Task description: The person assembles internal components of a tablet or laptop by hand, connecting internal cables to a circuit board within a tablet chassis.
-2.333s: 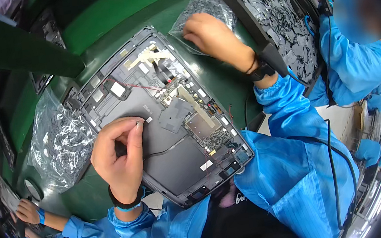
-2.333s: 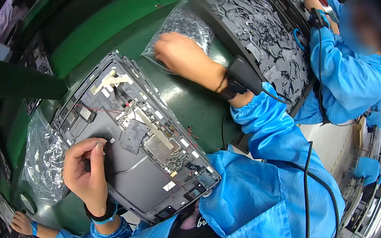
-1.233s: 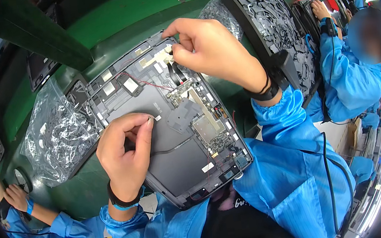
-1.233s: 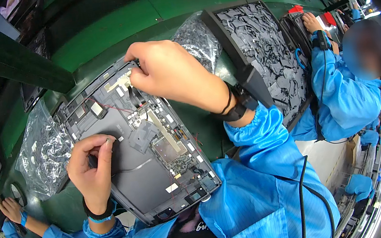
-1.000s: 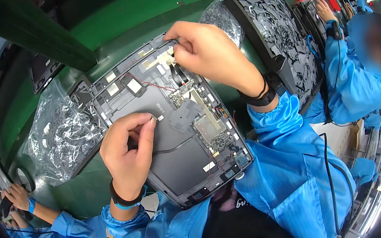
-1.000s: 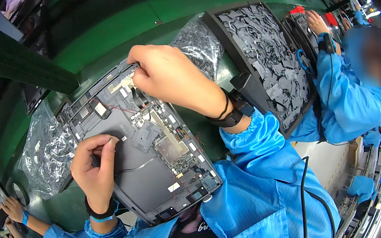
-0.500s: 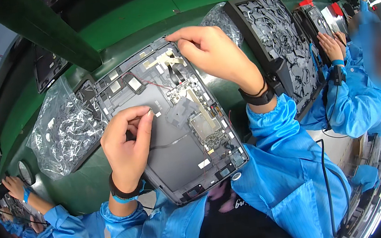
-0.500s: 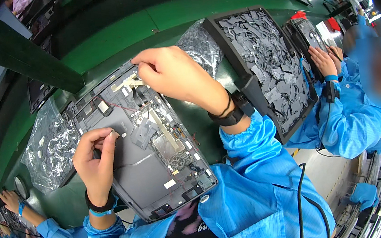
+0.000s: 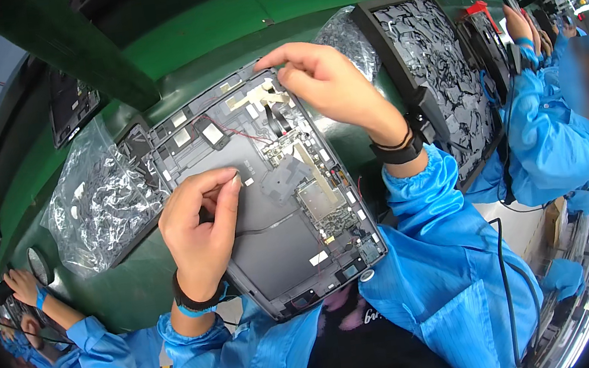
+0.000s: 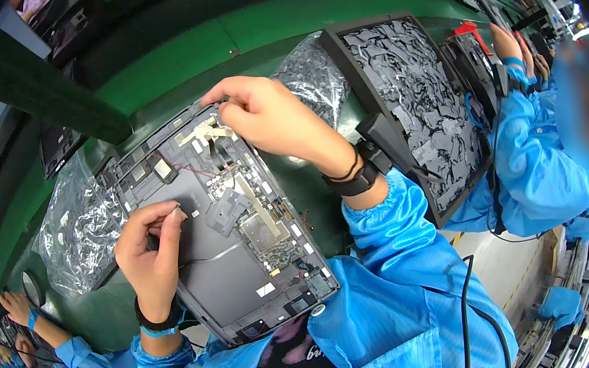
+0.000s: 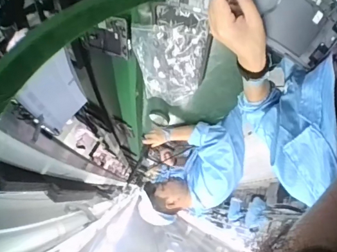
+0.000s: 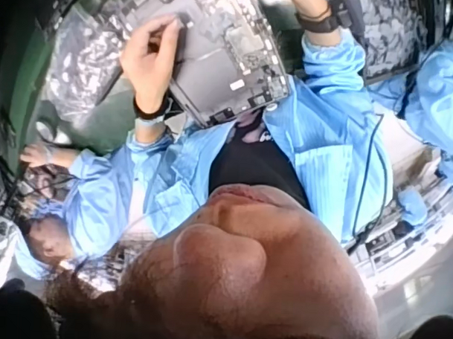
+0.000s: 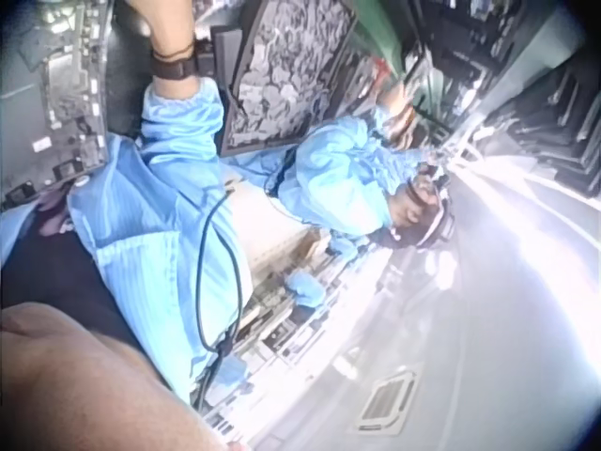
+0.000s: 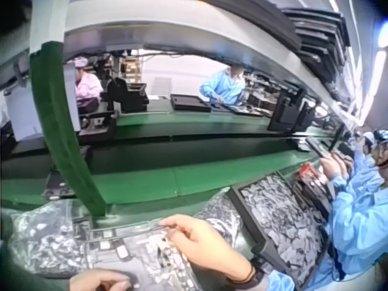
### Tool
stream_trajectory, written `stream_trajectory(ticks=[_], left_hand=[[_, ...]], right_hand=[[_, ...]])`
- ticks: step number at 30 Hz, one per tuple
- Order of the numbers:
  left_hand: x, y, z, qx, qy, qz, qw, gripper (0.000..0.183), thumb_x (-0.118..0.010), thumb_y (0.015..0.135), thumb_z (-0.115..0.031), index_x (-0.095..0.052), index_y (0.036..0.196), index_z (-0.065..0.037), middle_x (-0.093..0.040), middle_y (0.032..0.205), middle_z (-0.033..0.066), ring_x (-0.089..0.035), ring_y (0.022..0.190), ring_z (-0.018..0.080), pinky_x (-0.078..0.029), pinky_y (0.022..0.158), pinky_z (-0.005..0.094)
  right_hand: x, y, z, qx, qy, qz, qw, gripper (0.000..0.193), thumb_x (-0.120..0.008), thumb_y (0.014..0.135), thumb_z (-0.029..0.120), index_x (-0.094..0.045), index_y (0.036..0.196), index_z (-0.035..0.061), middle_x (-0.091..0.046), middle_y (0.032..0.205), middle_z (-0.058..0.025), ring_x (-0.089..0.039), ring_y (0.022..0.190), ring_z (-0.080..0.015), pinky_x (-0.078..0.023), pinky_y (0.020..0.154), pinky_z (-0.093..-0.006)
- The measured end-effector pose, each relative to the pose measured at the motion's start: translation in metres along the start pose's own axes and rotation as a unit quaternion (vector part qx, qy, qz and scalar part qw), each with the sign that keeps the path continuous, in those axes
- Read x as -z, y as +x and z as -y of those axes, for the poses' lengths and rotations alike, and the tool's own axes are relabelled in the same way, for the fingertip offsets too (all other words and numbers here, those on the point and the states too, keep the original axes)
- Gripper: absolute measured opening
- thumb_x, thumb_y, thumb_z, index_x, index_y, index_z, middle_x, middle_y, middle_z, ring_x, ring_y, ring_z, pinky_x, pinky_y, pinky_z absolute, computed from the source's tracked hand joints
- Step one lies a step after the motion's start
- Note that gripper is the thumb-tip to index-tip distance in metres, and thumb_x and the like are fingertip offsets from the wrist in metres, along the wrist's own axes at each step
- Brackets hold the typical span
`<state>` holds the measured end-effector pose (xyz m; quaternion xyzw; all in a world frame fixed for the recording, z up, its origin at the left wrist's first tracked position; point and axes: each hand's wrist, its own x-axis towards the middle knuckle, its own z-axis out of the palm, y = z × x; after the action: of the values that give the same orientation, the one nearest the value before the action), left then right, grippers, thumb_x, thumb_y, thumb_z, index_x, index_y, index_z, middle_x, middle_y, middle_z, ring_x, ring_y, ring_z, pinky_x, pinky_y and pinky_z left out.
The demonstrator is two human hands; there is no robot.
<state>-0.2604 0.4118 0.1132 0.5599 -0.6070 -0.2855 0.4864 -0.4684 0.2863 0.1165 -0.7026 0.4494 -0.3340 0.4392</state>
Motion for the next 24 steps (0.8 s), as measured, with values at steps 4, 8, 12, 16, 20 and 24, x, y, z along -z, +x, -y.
stream_trajectory(ticks=[4,8,12,16,20,24], left_hand=[[0.0,0.003,-0.002,-0.013,0.007,0.007,1.0,0.011,-0.07,0.082,0.0,-0.07,0.093,-0.001,-0.066,0.077,0.0062,-0.054,0.058,0.0079,-0.042,0.052,0.0209],[-0.001,0.001,0.0,-0.002,-0.006,-0.003,1.0,0.012,-0.07,0.082,0.0,-0.07,0.094,-0.001,-0.066,0.077,0.0065,-0.055,0.059,0.0083,-0.042,0.052,0.0209],[-0.001,0.001,-0.002,-0.007,-0.001,0.002,1.0,0.012,-0.07,0.082,0.0,-0.07,0.094,0.0,-0.067,0.078,0.0065,-0.055,0.059,0.0082,-0.043,0.053,0.0209],[0.002,0.002,-0.003,-0.007,-0.001,0.001,1.0,0.013,-0.068,0.083,0.001,-0.07,0.097,0.0,-0.068,0.081,0.008,-0.059,0.064,0.0094,-0.046,0.056,0.0211],[0.008,0.007,-0.004,0.022,-0.046,0.026,0.998,0.017,-0.065,0.086,0.002,-0.07,0.102,0.0,-0.07,0.087,0.01,-0.063,0.071,0.0114,-0.049,0.062,0.0215],[0.023,0.009,-0.007,0.093,-0.125,0.079,0.985,0.021,-0.062,0.089,0.001,-0.064,0.11,0.004,-0.07,0.093,0.0112,-0.066,0.078,0.013,-0.052,0.065,0.0229]], right_hand=[[0.006,0.003,0.005,-0.001,-0.01,0.024,1.0,0.029,-0.057,0.081,0.01,-0.066,0.106,-0.0017,-0.052,0.059,-0.0039,-0.046,0.052,-0.0117,-0.037,0.049,-0.028],[0.001,0.006,0.019,0.071,-0.193,-0.008,0.978,0.027,-0.059,0.073,0.01,-0.067,0.095,-0.0036,-0.06,0.062,-0.0181,-0.061,0.059,-0.0322,-0.049,0.058,-0.0412],[-0.01,0.007,0.012,0.186,-0.373,-0.052,0.908,0.026,-0.059,0.072,0.008,-0.068,0.095,-0.0018,-0.062,0.07,-0.0213,-0.062,0.066,-0.0372,-0.049,0.06,-0.0436],[0.004,0.015,0.008,0.205,-0.303,-0.024,0.93,0.026,-0.059,0.075,0.006,-0.068,0.098,-0.0016,-0.062,0.064,-0.015,-0.062,0.055,-0.0265,-0.048,0.054,-0.0369],[0.018,0.016,0.0,0.011,-0.065,0.089,0.994,0.024,-0.059,0.084,0.006,-0.068,0.104,-0.0008,-0.059,0.066,-0.0008,-0.052,0.058,-0.0076,-0.043,0.054,-0.0242],[0.019,0.01,0.005,0.009,0.012,0.018,1.0,0.021,-0.057,0.091,0.007,-0.068,0.108,-0.0002,-0.059,0.075,0.0031,-0.05,0.067,-0.0034,-0.041,0.059,-0.0204]])
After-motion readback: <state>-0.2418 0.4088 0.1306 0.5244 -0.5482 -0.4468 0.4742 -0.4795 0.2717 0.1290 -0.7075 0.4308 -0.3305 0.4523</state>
